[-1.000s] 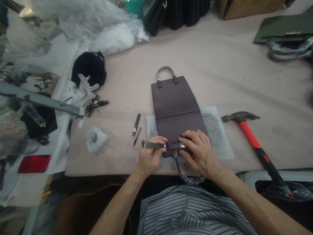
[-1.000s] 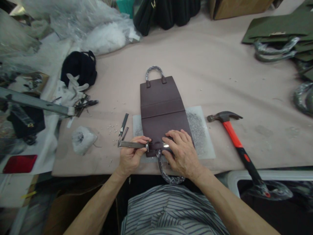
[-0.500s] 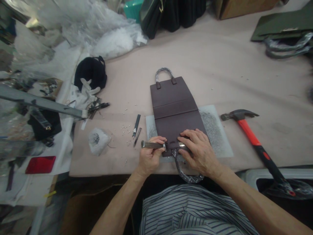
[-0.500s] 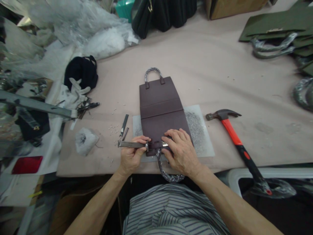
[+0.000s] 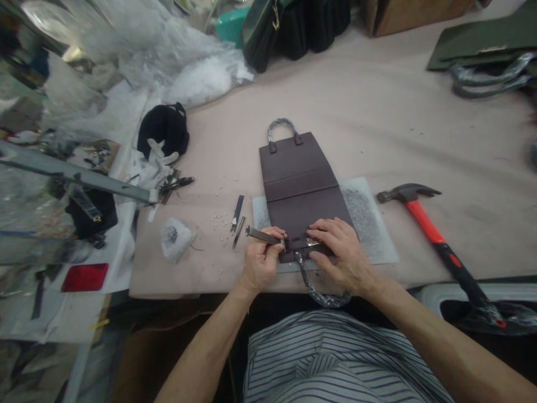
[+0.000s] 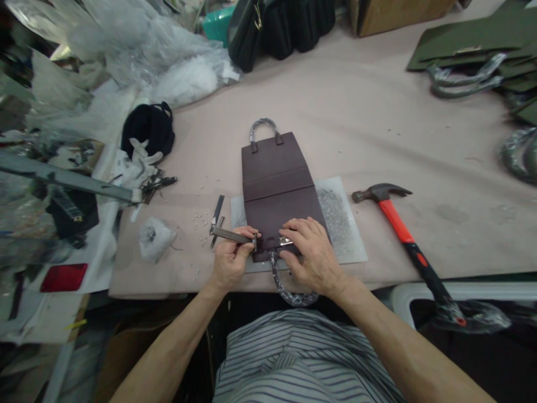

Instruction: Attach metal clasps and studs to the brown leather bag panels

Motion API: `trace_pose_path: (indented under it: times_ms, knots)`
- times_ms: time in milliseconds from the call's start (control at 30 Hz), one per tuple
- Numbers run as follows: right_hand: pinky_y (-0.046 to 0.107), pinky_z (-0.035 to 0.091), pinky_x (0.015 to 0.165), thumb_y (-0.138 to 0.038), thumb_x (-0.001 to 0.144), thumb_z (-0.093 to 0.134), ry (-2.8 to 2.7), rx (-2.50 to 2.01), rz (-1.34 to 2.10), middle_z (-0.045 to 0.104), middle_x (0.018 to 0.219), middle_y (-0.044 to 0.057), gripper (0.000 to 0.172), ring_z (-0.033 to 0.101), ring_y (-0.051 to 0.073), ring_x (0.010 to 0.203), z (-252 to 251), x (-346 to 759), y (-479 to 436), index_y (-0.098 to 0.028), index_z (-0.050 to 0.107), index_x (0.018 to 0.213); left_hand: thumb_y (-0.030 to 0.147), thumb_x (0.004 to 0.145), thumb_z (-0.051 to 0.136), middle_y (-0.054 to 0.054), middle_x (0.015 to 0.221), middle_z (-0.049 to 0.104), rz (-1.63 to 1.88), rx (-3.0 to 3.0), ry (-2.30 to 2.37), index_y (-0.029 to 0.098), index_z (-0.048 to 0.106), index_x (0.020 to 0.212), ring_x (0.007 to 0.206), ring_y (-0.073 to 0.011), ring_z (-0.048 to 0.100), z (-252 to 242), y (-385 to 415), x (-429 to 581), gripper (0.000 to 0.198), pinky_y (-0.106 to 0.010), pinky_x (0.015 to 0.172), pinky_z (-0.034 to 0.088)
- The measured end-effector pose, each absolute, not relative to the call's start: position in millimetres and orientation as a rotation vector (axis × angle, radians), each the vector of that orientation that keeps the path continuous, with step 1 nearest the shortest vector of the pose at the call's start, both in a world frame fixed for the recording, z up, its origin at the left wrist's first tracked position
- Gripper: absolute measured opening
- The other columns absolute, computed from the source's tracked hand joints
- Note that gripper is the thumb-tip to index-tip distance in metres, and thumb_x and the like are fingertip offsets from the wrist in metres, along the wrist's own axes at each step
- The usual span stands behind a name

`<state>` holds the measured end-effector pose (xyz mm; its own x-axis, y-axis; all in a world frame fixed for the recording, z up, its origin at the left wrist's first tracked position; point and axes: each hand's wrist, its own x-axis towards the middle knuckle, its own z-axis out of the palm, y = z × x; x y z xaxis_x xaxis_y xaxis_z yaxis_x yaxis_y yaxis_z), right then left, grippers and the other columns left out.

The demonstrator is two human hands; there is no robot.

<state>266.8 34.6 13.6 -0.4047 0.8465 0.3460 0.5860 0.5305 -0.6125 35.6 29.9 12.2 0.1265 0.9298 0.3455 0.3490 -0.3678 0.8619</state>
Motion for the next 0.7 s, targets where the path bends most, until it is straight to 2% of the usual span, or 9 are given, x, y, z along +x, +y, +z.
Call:
trace_pose_path:
  times_ms: [100, 167, 333, 467, 567, 700]
  knots:
    - [0.051, 0.049, 0.102, -0.030, 0.094, 0.058, -2.012, -1.156, 0.555, 0.066, 0.122, 0.013, 0.032, 0.060, 0.028, 0.117, 19, 279, 30, -0.021, 0.064, 0.124, 0.021, 0.096, 0.059, -0.009, 0.102, 0.071, 1.230, 1.777, 1.193, 0.017, 0.065, 0.096, 0.097, -0.0208, 0.070, 11, 31, 32, 0.007, -0.038, 0.091, 0.057]
    - [0.049, 0.052, 0.099, -0.029, 0.094, 0.059, -1.963, -1.223, 0.503, 0.066, 0.121, 0.013, 0.030, 0.062, 0.028, 0.116, 25, 292, 25, -0.021, 0.064, 0.122, 0.022, 0.096, 0.059, -0.009, 0.103, 0.070, 1.228, 1.756, 1.153, 0.017, 0.065, 0.096, 0.096, -0.0204, 0.071, 10, 31, 30, 0.007, -0.037, 0.090, 0.057]
    - [0.047, 0.051, 0.102, -0.033, 0.094, 0.059, -1.897, -1.456, 0.228, 0.068, 0.119, 0.014, 0.026, 0.064, 0.028, 0.114, 31, 337, 13, -0.020, 0.066, 0.116, 0.022, 0.096, 0.060, -0.009, 0.104, 0.069, 1.231, 1.724, 1.136, 0.017, 0.065, 0.096, 0.096, -0.0205, 0.071, 6, 32, 28, 0.007, -0.037, 0.090, 0.057]
    - [0.046, 0.051, 0.100, -0.040, 0.094, 0.055, -1.876, -1.638, -0.009, 0.071, 0.111, 0.018, 0.033, 0.064, 0.031, 0.109, 17, 376, 8, -0.015, 0.068, 0.110, 0.022, 0.096, 0.059, -0.009, 0.103, 0.070, 1.251, 1.796, 1.152, 0.017, 0.064, 0.096, 0.097, -0.0209, 0.071, 7, 30, 31, 0.007, -0.039, 0.092, 0.057]
    - [0.049, 0.051, 0.097, -0.045, 0.093, 0.049, -1.886, -1.784, -0.069, 0.070, 0.109, 0.021, 0.041, 0.064, 0.034, 0.105, 0, 402, 5, -0.013, 0.070, 0.107, 0.020, 0.096, 0.059, -0.009, 0.103, 0.070, 1.271, 1.863, 1.175, 0.018, 0.064, 0.097, 0.099, -0.0205, 0.070, 8, 28, 35, 0.006, -0.039, 0.093, 0.056]
    - [0.049, 0.050, 0.097, -0.047, 0.090, 0.048, -1.874, -1.926, -0.107, 0.069, 0.109, 0.020, 0.042, 0.064, 0.034, 0.104, -16, 418, 1, -0.015, 0.070, 0.105, 0.018, 0.096, 0.057, -0.009, 0.103, 0.070, 1.284, 1.942, 1.212, 0.018, 0.063, 0.098, 0.100, -0.0197, 0.069, 10, 26, 40, 0.006, -0.037, 0.092, 0.057]
